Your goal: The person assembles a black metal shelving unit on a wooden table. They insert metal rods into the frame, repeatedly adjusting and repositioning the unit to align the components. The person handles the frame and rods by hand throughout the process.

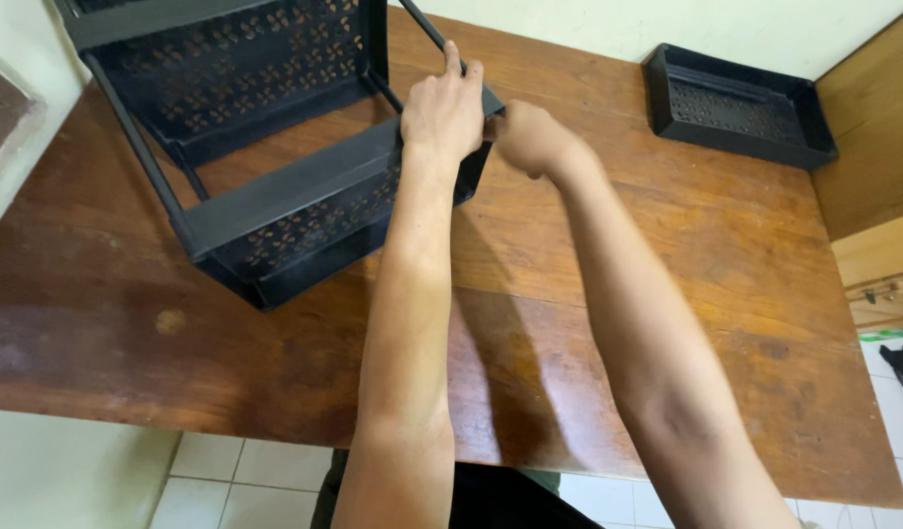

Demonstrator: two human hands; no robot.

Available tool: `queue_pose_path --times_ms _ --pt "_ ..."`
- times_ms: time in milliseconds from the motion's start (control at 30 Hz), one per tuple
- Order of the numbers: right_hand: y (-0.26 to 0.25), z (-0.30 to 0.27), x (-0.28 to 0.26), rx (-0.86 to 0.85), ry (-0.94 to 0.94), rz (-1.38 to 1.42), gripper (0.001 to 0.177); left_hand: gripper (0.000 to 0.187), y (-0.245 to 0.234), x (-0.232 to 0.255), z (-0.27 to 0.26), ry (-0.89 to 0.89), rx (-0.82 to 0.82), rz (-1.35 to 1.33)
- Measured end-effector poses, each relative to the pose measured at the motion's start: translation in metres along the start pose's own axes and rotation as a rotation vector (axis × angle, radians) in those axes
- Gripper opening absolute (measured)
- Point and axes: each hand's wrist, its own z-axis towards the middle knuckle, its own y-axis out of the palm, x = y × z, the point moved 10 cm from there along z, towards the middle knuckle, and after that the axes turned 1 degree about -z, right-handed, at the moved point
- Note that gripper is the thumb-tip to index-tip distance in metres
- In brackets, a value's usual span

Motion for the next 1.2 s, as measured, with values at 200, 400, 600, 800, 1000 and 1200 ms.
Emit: queue_pose_path --times_ms 200,400,600,800,1000,1200 --pt "-0.025 -0.013 -0.023 0.515 -0.262 -0.264 0.031 0.062 -0.052 0.025 -0.028 0.099 0.427 0.234" --pt "-0.017 -0.071 -0.058 1.063 -0.3 -0.599 0.036 0.035 -0.127 -0.011 -0.195 0.127 0.806 0.144" --pt "0.077 -0.089 -0.04 0.768 -0.747 -0.1 0.027 0.018 -0.193 -0.112 -0.278 -0.109 0.95 0.098" --pt "0.126 0.02 0.063 0.565 -0.282 0.212 0.02 0.024 -0.19 -0.137 -0.268 -0.032 0.88 -0.075" --pt "0.13 0.035 0.063 0.574 -0.219 0.152 0.03 0.024 -0.183 -0.15 -0.269 -0.026 0.879 -0.197" --pt "0.122 0.052 0.085 0.613 -0.131 0.14 0.029 0.014 -0.171 -0.135 -0.253 -0.01 0.754 -0.285"
